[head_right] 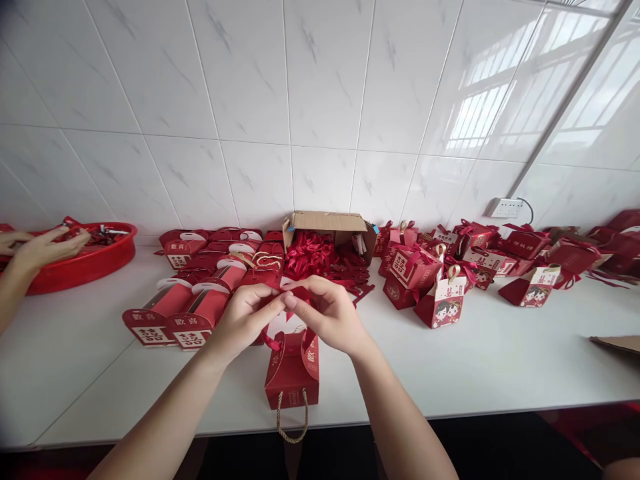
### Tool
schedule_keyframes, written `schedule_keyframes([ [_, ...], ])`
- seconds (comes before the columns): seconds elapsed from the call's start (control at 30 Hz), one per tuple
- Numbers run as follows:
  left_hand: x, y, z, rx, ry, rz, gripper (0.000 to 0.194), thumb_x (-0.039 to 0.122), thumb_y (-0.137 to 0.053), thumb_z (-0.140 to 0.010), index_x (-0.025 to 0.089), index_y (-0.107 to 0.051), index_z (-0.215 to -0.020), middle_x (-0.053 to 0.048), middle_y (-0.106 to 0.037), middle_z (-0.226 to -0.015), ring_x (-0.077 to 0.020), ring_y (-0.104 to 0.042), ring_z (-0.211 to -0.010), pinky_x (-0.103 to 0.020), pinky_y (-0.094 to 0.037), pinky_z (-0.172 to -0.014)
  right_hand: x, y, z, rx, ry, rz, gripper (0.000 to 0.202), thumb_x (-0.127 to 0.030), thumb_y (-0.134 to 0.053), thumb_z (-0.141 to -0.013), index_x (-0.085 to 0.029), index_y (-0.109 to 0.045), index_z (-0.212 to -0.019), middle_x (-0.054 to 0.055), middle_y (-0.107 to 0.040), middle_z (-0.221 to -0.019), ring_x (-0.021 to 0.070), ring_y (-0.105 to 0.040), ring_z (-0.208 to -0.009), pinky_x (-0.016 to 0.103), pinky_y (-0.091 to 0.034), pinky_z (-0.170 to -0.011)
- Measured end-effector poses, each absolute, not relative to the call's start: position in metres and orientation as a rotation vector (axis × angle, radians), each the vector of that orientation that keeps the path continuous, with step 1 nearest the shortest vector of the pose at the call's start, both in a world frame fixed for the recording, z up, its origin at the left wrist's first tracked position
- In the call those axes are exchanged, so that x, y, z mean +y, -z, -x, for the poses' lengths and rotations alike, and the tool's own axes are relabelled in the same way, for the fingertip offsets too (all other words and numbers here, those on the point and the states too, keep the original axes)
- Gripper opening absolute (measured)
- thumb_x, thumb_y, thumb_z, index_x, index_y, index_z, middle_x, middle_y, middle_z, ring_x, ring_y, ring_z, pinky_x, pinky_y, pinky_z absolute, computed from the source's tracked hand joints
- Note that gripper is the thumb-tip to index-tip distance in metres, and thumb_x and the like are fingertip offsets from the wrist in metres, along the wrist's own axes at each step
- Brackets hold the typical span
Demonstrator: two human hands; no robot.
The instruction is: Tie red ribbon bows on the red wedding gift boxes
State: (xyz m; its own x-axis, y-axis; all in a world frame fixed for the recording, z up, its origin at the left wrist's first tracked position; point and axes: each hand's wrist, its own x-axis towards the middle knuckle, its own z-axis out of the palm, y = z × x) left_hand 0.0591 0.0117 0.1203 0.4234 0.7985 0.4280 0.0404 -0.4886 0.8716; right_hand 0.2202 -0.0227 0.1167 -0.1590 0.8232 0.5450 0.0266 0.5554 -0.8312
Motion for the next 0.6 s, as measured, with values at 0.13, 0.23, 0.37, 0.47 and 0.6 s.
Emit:
schedule_keyframes([
  [0.13, 0.016, -0.116, -0.055, 0.653, -1.041, -1.717, 0.012, 0.029, -0.065, -0.079, 0.018, -0.069, -0.082, -0.002, -0.065, -0.076, -0.0152, -0.056, -0.070, -0.025, -0.043, -0.064, -0.016, -0.109, -0.227, -1.554, -0.762, 0.770, 0.016, -0.030, -0.057, -0.089, -0.022, -0.070, -0.088, 0.002, -0.063, -0.079, 0.0119, -0.058, -0.070, 0.025, -0.047, -0.063],
  [0.23, 0.020, -0.113, -0.050, 0.587, -0.947, -1.539, 0.016, 0.021, -0.064, -0.078, 0.020, -0.065, -0.094, 0.000, -0.064, -0.082, -0.0109, -0.053, -0.065, -0.022, -0.041, -0.061, -0.013, -0.106, -0.233, -1.652, -0.721, 0.743, 0.016, -0.028, -0.055, -0.091, -0.021, -0.069, -0.087, 0.002, -0.064, -0.080, 0.0101, -0.056, -0.063, 0.023, -0.045, -0.057],
  [0.37, 0.026, -0.112, -0.046, 0.533, -0.909, -1.338, 0.017, 0.017, -0.059, -0.079, 0.019, -0.060, -0.096, 0.000, -0.061, -0.078, -0.0113, -0.054, -0.069, -0.022, -0.041, -0.064, -0.014, -0.105, -0.239, -1.927, -0.421, 0.773, 0.019, -0.018, -0.048, -0.093, -0.020, -0.068, -0.094, 0.005, -0.069, -0.089, 0.0143, -0.063, -0.079, 0.026, -0.050, -0.070],
  [0.47, 0.027, -0.113, -0.046, 0.473, -0.892, -1.288, 0.012, 0.021, -0.056, -0.084, 0.018, -0.060, -0.095, 0.000, -0.060, -0.071, -0.0127, -0.056, -0.071, -0.024, -0.043, -0.070, -0.014, -0.105, -0.240, -1.992, -0.160, 0.826, 0.025, -0.014, -0.043, -0.094, -0.019, -0.067, -0.099, 0.007, -0.070, -0.091, 0.0152, -0.065, -0.082, 0.027, -0.050, -0.071],
  [0.6, 0.022, -0.113, -0.048, 0.439, -0.918, -1.301, 0.020, 0.029, -0.055, -0.087, 0.018, -0.062, -0.101, -0.002, -0.062, -0.079, -0.0148, -0.059, -0.079, -0.027, -0.045, -0.077, -0.014, -0.104, -0.237, -1.979, 0.019, 0.861, 0.026, -0.014, -0.044, -0.094, -0.020, -0.068, -0.100, 0.007, -0.071, -0.094, 0.0170, -0.065, -0.085, 0.030, -0.050, -0.075],
])
